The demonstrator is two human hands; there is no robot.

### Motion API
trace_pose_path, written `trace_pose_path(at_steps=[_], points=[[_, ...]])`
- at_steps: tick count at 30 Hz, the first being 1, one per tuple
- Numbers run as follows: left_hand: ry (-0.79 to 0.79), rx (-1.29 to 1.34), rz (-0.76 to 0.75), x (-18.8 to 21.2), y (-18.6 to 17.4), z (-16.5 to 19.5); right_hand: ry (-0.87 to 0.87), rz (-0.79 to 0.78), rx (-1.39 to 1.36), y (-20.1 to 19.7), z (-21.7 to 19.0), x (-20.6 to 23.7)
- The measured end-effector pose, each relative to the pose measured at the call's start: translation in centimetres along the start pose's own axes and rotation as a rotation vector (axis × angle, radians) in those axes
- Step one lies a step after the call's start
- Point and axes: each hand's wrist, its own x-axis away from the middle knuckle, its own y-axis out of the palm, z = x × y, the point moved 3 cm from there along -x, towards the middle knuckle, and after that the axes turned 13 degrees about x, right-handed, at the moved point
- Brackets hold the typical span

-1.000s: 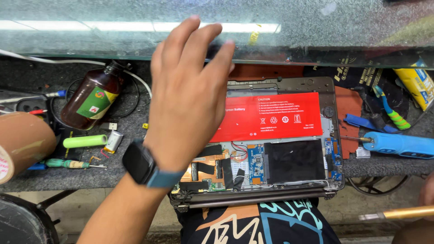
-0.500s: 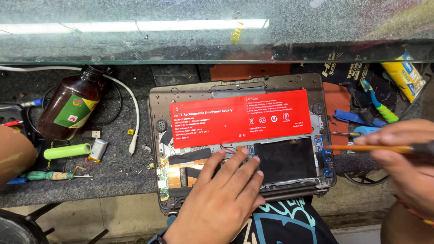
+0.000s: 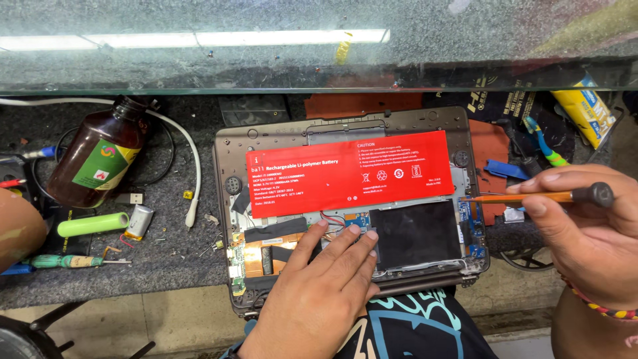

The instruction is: The person uses a small screwdriver to carefully pry and lift a red battery pack from the internal chassis of a disassembled electronic device. They work around the edges of the battery, detaching adhesive or connectors while holding the device steady with their other hand.

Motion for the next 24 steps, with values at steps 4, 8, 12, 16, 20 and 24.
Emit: trace_pose_path(at_steps=[4, 8, 12, 16, 20, 24], points=[[0.006, -0.007, -0.001, -0.25, 0.00, 0.12, -0.020, 0.020, -0.015, -0.26, 0.34, 0.10], [0.004, 0.008, 0.001, -0.44, -0.11, 0.09, -0.071, 0.039, -0.025, 0.21, 0.68, -0.18], [-0.002, 0.015, 0.006, -0.29, -0.15, 0.13, -0.081, -0.001, -0.005, 0.45, 0.75, -0.50], [-0.003, -0.026, 0.026, -0.14, 0.03, 0.41, -0.080, 0.018, -0.020, 0.21, 0.66, -0.54], [-0.010, -0.050, 0.027, -0.08, 0.45, 0.49, -0.051, 0.009, -0.019, -0.11, 0.76, -0.11], [-0.021, -0.045, 0.023, 0.09, 0.63, 0.52, -0.058, 0.025, -0.055, -0.13, 1.09, 0.32]])
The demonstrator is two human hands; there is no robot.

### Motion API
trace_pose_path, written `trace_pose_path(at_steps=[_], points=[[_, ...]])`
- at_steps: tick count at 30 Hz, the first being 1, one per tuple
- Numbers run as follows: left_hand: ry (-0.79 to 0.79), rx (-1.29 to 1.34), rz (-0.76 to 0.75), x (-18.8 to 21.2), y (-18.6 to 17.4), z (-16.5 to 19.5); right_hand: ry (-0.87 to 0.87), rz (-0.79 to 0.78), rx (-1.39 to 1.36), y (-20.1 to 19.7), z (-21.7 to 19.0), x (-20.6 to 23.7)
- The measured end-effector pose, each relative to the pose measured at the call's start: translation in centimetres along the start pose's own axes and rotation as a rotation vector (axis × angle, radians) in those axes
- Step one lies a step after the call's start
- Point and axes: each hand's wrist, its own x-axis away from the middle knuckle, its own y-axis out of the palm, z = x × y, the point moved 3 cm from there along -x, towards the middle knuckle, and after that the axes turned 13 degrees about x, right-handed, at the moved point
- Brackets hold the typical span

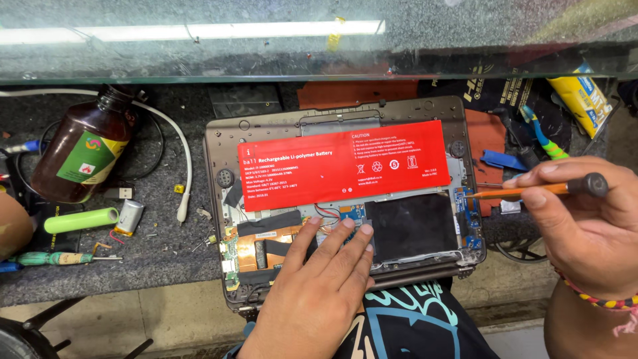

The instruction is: The person uses a small screwdriver to carefully pry and lift a red battery pack from the internal chassis of a disassembled electronic device. They work around the edges of the battery, detaching adhesive or connectors while holding the device steady with their other hand.

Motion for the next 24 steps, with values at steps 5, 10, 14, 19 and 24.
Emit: trace_pose_path(at_steps=[5, 10, 14, 19, 24], points=[[0.011, -0.073, -0.018, 0.1, 0.3, 0.2, -0.007, 0.054, 0.020, 0.0, 0.2, 0.3], [-0.020, 0.035, 0.014, 0.1, 1.0, 0.4, -0.010, 0.057, 0.076, -0.4, 0.1, 0.3], [0.002, 0.015, 0.046, 0.5, 1.4, 0.6, -0.014, 0.066, 0.039, -0.4, 0.0, 0.6], [0.034, -0.073, 0.053, 1.1, 1.8, 0.4, -0.030, 0.068, 0.002, -0.5, -0.3, 1.4], [0.032, -0.087, 0.059, 1.3, 2.3, 0.5, -0.046, 0.070, -0.003, -0.9, -0.3, 2.6]])
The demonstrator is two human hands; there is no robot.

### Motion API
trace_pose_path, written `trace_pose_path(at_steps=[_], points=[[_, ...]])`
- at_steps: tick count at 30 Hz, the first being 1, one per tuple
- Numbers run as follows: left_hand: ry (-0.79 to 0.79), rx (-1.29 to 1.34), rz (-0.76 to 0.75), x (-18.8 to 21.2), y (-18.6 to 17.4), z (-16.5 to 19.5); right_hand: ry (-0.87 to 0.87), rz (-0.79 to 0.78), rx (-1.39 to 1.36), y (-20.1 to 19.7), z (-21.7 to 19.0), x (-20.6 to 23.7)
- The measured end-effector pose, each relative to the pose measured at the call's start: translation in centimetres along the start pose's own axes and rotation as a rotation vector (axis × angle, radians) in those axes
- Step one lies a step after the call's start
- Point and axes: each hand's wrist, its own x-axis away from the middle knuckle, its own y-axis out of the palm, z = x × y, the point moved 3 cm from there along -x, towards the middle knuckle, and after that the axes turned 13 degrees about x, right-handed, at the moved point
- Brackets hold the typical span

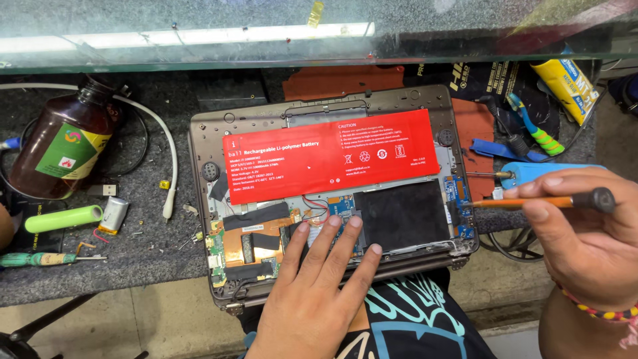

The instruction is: The person uses a small screwdriver to carefully pry and lift a red battery pack from the internal chassis of a disassembled electronic device. They work around the edges of the battery, detaching adhesive or connectors while holding the device steady with their other hand.

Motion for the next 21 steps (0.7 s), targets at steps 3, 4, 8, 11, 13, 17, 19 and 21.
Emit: trace_pose_path(at_steps=[3, 4, 8, 11, 13, 17, 19, 21], points=[[0.003, -0.005, 0.007, 0.2, -0.1, 0.1, -0.001, 0.012, -0.077, 0.3, -0.1, 1.2], [-0.004, -0.004, 0.000, 0.3, -0.2, 0.1, -0.007, 0.014, -0.090, 0.5, -0.3, 1.5], [-0.006, 0.003, 0.063, 1.7, -1.7, -0.1, 0.005, 0.018, -0.145, 2.0, -1.3, 2.2], [0.009, -0.024, 0.086, 3.1, -3.2, -1.0, 0.003, 0.014, -0.203, 3.4, -2.9, 2.1], [0.014, -0.023, 0.090, 4.1, -4.3, -1.9, 0.006, -0.014, -0.199, 4.4, -4.3, 2.0], [-0.003, -0.045, 0.125, 6.4, -6.3, -3.5, -0.125, -0.133, 0.074, 5.4, -6.7, 1.0], [-0.024, -0.041, 0.179, 7.4, -7.1, -4.5, -0.104, -0.131, 0.083, 6.1, -7.5, 0.9], [-0.053, -0.016, 0.224, 7.9, -7.4, -5.5, -0.100, -0.146, 0.066, 6.7, -8.1, 0.9]])
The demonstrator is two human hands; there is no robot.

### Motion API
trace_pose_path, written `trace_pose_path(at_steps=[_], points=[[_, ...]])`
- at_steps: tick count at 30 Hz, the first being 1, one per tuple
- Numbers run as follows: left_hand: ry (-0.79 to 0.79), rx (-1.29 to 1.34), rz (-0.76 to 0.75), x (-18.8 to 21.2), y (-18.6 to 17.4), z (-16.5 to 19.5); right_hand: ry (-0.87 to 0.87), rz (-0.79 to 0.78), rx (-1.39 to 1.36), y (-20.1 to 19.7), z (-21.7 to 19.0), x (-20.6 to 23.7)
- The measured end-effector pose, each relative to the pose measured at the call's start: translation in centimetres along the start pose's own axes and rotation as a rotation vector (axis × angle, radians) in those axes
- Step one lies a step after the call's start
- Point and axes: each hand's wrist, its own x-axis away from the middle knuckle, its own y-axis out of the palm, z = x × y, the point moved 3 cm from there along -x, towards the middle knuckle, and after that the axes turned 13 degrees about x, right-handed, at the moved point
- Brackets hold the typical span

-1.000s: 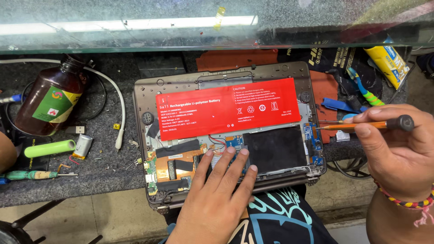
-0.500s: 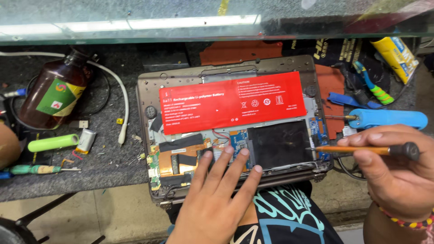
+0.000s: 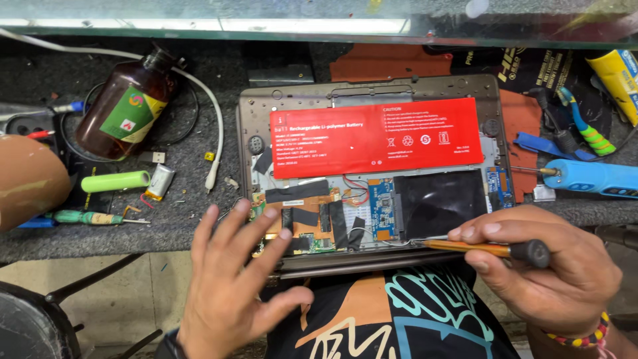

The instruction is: The person uses a small screwdriver to carefully pry and lift a red battery pack from the internal chassis of a disassembled electronic device. They work around the edges of the battery, detaching adhesive or connectors while holding the device steady with their other hand.

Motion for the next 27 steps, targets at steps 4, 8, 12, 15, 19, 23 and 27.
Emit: trace_pose_path(at_steps=[4, 8, 12, 15, 19, 23, 27], points=[[-0.053, 0.016, 0.022, 0.1, 0.3, -0.9, -0.037, -0.033, 0.006, 1.0, -0.9, -0.3], [-0.060, -0.002, -0.015, -0.6, 0.7, 0.1, -0.076, -0.086, 0.066, 1.3, -1.5, -0.6], [-0.053, -0.007, -0.065, -1.7, 1.8, 2.3, -0.106, -0.095, 0.065, 1.5, -1.6, -0.7], [-0.025, 0.057, -0.105, -2.9, 2.6, 3.7, -0.123, -0.096, 0.077, 1.4, -1.7, -0.8], [-0.069, 0.075, -0.124, -4.4, 3.5, 4.5, -0.095, -0.090, 0.097, 1.2, -1.7, -0.8], [-0.102, 0.055, -0.149, -4.8, 3.8, 4.7, -0.096, -0.094, 0.084, 1.3, -1.5, -0.8], [-0.117, 0.049, -0.162, -4.8, 4.3, 4.7, -0.100, -0.105, 0.082, 1.3, -1.3, -0.9]])
